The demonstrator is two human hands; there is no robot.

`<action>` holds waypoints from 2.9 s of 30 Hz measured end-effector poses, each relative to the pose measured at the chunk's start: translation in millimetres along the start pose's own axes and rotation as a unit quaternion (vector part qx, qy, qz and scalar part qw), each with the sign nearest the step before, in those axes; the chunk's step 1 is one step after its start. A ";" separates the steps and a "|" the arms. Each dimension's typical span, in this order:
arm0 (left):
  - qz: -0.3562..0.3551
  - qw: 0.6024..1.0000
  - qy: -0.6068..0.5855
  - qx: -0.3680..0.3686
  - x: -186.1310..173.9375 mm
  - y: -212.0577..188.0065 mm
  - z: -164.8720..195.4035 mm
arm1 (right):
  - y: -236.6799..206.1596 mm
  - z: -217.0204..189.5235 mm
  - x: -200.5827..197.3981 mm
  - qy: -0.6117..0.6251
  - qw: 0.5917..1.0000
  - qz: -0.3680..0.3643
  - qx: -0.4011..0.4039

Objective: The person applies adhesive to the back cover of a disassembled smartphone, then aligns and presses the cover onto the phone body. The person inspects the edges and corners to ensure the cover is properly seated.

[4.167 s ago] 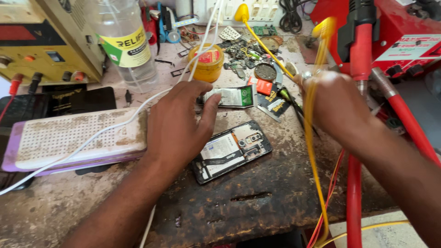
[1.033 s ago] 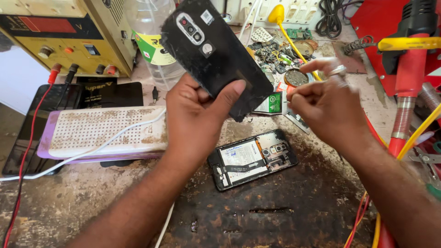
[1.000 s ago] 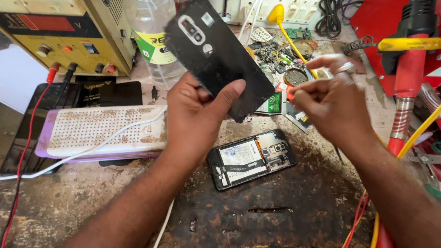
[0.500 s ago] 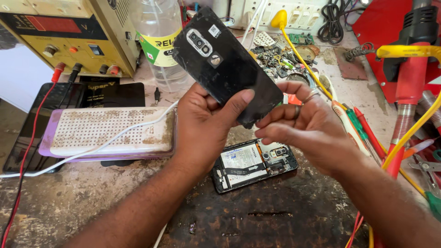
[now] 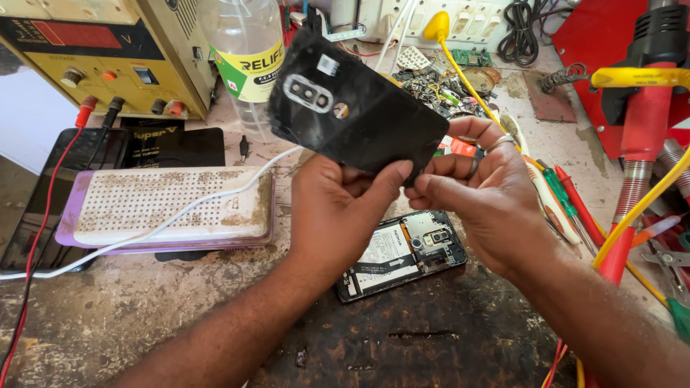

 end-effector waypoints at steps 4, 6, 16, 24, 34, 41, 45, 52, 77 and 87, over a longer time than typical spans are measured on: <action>0.002 0.999 0.036 -0.013 2.8 -2.2 -2.0 | 0.0 -0.8 -3.3 -0.007 1.000 0.018 -0.002; 0.023 0.997 0.070 -0.006 2.7 -4.8 -1.0 | -1.2 -1.6 -3.8 -0.019 0.999 0.027 -0.011; 0.019 1.000 -0.017 -0.014 3.8 -2.2 -1.5 | -1.4 -2.6 -7.2 -0.038 0.998 0.038 -0.022; 0.042 0.994 -0.051 -0.084 -15.8 17.5 8.5 | 12.5 7.7 -57.5 -0.006 0.997 0.002 -0.079; -0.098 0.981 0.078 -0.147 -1.2 6.6 -6.1 | 31.1 -11.0 -77.6 -0.218 0.954 0.138 -0.152; -0.167 0.973 0.099 -0.124 5.5 -0.3 -5.7 | 14.4 -2.8 -46.3 -0.187 0.978 -0.050 -0.077; -0.183 0.966 0.143 -0.118 1.6 -1.0 -5.0 | 11.6 0.8 -46.3 -0.120 0.989 -0.039 -0.075; -0.138 0.975 0.023 -0.171 -2.9 7.2 -10.2 | 8.0 -8.4 -43.4 -0.018 0.995 0.000 -0.097; -0.022 0.878 0.449 0.166 4.0 -6.7 24.1 | -12.0 -7.0 -21.7 -0.100 0.977 0.075 -0.175; -0.006 0.958 0.288 0.000 -31.8 20.9 10.7 | 1.6 -11.1 -33.5 0.082 0.987 0.055 -0.128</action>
Point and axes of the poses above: each hand's wrist, its own y-axis towards the middle knuckle, its own x-axis out of the palm, z = x × y, the point moved 3 cm from there along y, towards the middle knuckle, and after that the axes turned 2 degrees about -x, right-handed, at the moved point
